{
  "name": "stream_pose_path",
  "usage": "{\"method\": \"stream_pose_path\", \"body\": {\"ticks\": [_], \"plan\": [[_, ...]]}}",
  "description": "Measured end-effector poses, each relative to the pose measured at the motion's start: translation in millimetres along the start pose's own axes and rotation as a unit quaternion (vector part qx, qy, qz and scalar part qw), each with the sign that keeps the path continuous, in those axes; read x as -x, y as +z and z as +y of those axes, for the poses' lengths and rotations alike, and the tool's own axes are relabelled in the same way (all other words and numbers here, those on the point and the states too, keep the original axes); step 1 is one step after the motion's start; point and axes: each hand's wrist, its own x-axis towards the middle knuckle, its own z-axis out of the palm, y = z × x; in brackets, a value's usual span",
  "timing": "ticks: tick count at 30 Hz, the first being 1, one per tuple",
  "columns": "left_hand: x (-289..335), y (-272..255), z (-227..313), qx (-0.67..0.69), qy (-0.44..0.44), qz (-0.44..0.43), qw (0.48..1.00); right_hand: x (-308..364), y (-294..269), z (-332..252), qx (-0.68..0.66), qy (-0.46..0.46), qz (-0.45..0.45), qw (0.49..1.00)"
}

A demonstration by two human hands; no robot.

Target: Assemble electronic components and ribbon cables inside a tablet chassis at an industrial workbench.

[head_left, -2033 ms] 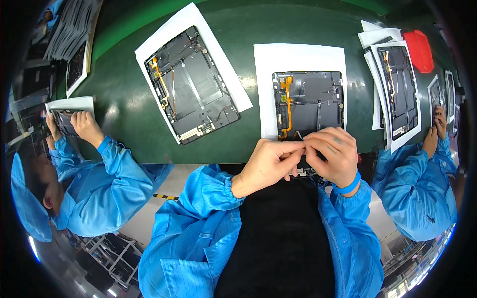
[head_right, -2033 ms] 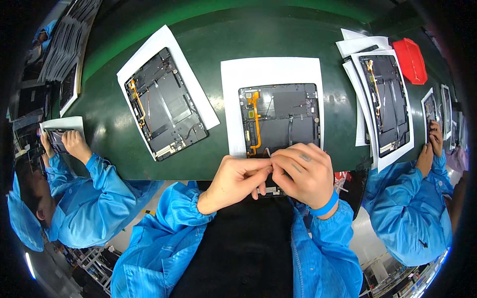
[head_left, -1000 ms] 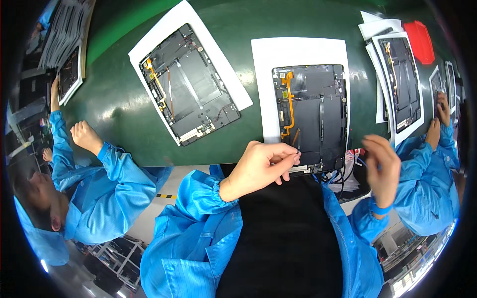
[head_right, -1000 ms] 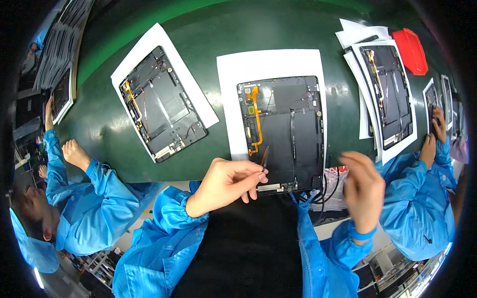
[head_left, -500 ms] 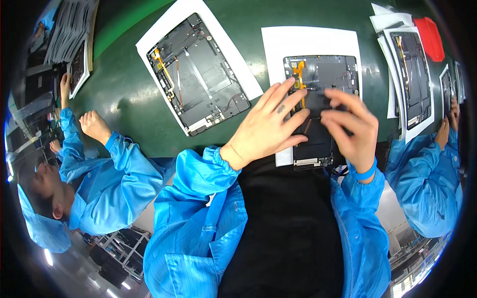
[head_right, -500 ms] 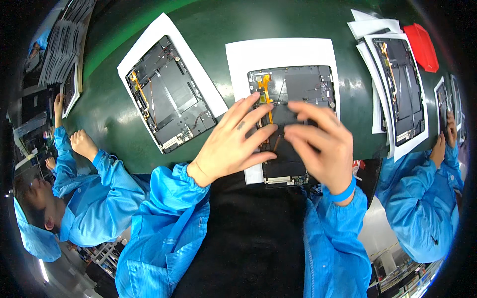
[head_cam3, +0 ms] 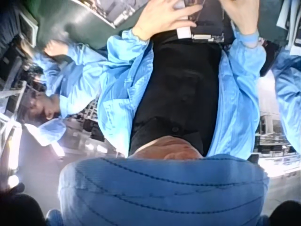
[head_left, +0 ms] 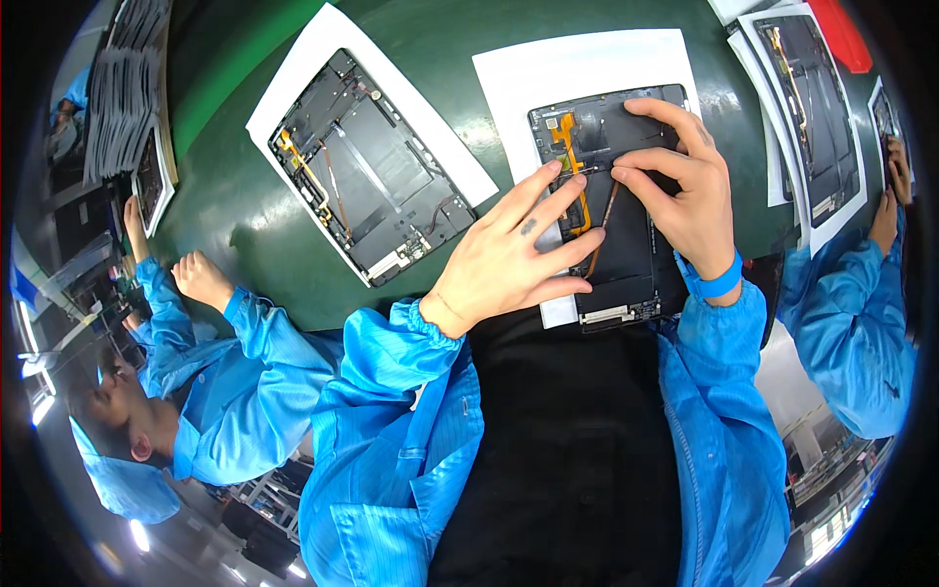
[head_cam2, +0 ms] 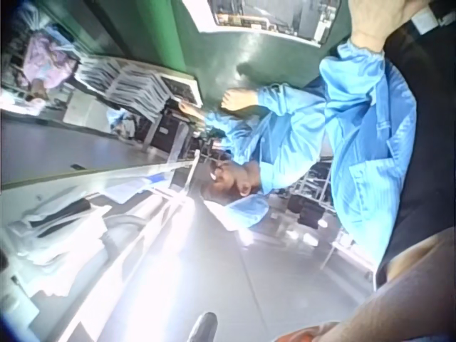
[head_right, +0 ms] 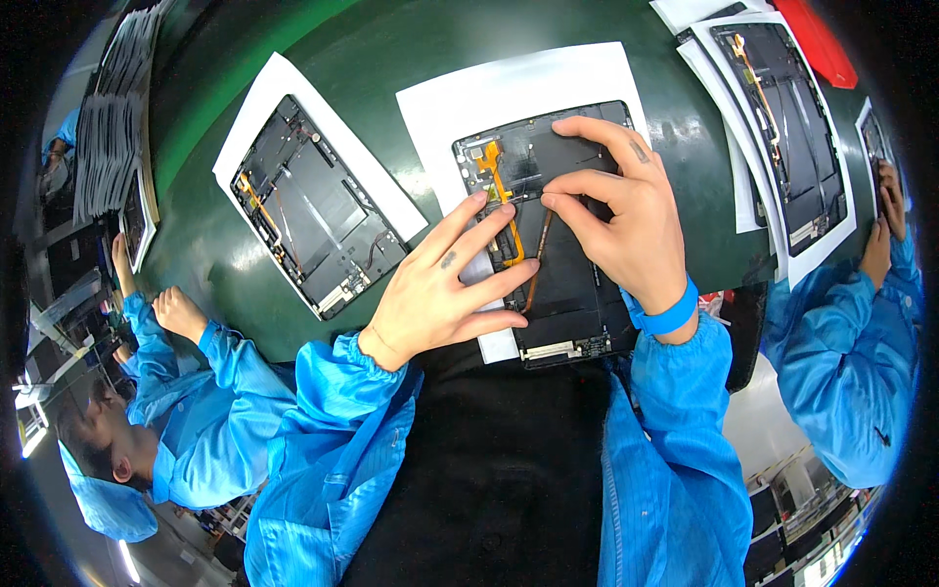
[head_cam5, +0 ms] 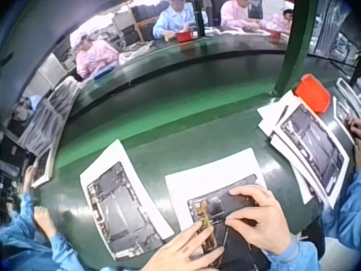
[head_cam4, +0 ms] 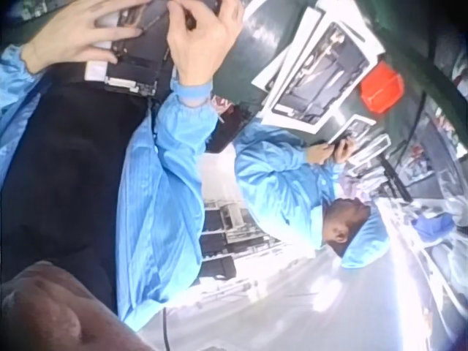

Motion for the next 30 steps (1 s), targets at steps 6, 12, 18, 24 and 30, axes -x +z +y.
{"method": "stream_pose_path", "body": {"ticks": [6, 12, 18, 24, 30], "plan": [[-1, 0, 0, -0.004, 0.004, -0.007, 1.000, 1, 2, 0, 0.006, -0.002, 0.012, 1.000], [-1, 2, -1, -0.007, 0.000, -0.011, 1.000, 1, 4, 2, 0.025, -0.001, 0.006, 1.000], [-3, 3, 1, -0.020, -0.011, -0.002, 1.000, 0, 4, 2, 0.027, -0.002, 0.009, 1.000], [-6, 3, 11, -0.054, -0.035, 0.003, 0.998, 1, 6, 1, 0.029, 0.000, 0.011, 1.000], [-14, 4, 17, -0.077, -0.046, 0.011, 0.996, 1, 5, 1, 0.026, 0.003, 0.017, 1.000]]}}
